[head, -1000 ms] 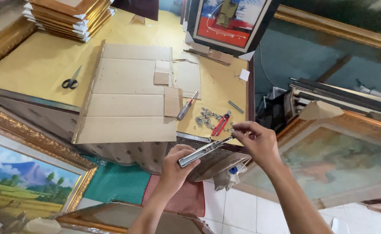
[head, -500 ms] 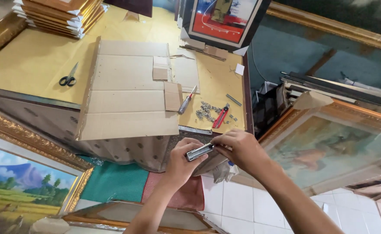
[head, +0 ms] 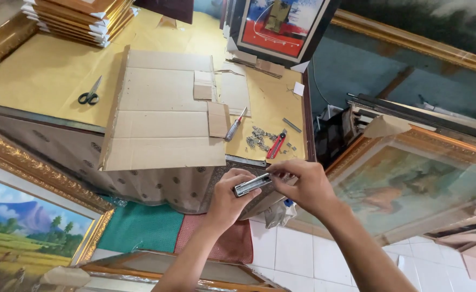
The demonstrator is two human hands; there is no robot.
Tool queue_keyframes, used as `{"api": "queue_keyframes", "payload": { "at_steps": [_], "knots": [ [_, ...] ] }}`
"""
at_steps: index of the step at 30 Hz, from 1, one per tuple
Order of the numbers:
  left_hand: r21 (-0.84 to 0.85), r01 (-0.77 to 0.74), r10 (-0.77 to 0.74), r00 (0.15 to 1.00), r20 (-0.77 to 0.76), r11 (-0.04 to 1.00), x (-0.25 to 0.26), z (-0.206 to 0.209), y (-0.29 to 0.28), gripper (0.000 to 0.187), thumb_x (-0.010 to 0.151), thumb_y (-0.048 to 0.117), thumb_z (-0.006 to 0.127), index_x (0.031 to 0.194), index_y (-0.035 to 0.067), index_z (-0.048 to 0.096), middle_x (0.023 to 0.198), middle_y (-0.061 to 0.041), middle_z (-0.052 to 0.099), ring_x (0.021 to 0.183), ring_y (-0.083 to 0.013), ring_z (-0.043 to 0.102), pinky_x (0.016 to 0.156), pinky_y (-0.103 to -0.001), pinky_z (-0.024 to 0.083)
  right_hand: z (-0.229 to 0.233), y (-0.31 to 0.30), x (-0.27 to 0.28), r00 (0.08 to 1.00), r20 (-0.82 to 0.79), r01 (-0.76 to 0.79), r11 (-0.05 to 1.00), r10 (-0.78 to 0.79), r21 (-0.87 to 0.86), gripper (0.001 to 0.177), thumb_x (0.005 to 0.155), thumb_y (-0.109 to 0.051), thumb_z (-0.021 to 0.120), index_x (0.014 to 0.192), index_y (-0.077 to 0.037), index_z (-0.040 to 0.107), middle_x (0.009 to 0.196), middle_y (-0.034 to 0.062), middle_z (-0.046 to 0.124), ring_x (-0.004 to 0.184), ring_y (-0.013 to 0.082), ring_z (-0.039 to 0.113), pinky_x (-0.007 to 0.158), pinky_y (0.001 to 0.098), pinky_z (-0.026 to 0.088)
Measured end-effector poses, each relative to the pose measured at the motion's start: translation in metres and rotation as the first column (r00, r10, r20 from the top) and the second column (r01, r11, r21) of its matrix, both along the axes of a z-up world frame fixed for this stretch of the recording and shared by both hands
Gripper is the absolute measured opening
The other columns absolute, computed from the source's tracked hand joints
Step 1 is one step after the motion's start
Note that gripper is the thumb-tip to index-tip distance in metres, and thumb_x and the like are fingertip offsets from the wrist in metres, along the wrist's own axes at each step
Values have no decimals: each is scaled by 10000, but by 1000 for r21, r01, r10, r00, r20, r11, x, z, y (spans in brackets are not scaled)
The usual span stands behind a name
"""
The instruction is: Stapling cardboard pieces to the back of a picture frame and cutting cardboard with a utility knife.
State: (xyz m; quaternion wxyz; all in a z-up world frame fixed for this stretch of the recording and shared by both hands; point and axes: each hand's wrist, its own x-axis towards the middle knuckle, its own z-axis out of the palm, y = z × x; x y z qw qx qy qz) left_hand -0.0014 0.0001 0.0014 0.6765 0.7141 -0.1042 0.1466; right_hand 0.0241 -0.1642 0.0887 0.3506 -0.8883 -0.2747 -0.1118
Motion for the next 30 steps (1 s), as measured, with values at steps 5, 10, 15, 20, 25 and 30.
{"api": "queue_keyframes", "payload": {
  "at_steps": [5, 10, 15, 20, 25, 30],
  "knots": [
    [-7, -4, 4, 1000, 3, 1000, -3, 5, 2, 175, 622, 134, 766, 764, 90, 673, 867, -57, 635, 851, -250, 607, 797, -342, 441, 3, 6, -4, 967, 222, -113, 990, 129, -84, 160, 690, -118, 678, 841, -169, 692, 772, 15, 685, 747, 229, 633, 657, 327, 497],
    [-14, -9, 9, 1000, 24, 1000, -5, 10, 6, 164, 631, 130, 759, 767, 96, 674, 860, -59, 630, 845, -253, 606, 799, -343, 437, -4, 5, -2, 922, 344, -121, 976, 178, -182, 130, 731, -137, 657, 836, -209, 684, 870, -53, 688, 816, 197, 617, 678, 308, 478],
    [-2, -1, 1, 999, 43, 1000, -6, 9, 7, 160, 629, 130, 760, 761, 101, 675, 859, -59, 631, 842, -255, 606, 790, -346, 439, -15, -1, 0, 927, 334, -114, 977, 170, -182, 132, 756, -150, 639, 864, -213, 682, 899, -62, 686, 858, 193, 617, 692, 303, 467],
    [-2, -12, 12, 999, 45, 1000, -7, 10, 7, 167, 630, 120, 760, 769, 86, 674, 855, -75, 631, 836, -263, 609, 783, -349, 443, -13, -1, -1, 942, 288, -110, 968, 174, -224, 170, 734, -130, 649, 889, -192, 681, 888, -23, 687, 862, 229, 618, 682, 340, 460],
    [-14, -3, 4, 998, 55, 1000, -9, 13, 8, 156, 634, 115, 753, 769, 90, 679, 846, -77, 632, 830, -260, 615, 783, -346, 447, -4, -3, -6, 959, 253, -75, 974, 130, -215, 228, 715, -134, 657, 930, -208, 675, 912, -15, 684, 867, 246, 619, 703, 349, 461],
    [-13, 26, -25, 997, 73, 1000, -11, 21, 12, 162, 624, 92, 746, 768, 74, 674, 848, -103, 633, 825, -287, 617, 771, -370, 454, 9, -5, -12, 922, 385, 94, 953, 26, -289, 235, 722, -335, 668, 951, -287, 643, 983, -113, 645, 957, 150, 576, 812, 308, 395]
  ]
}}
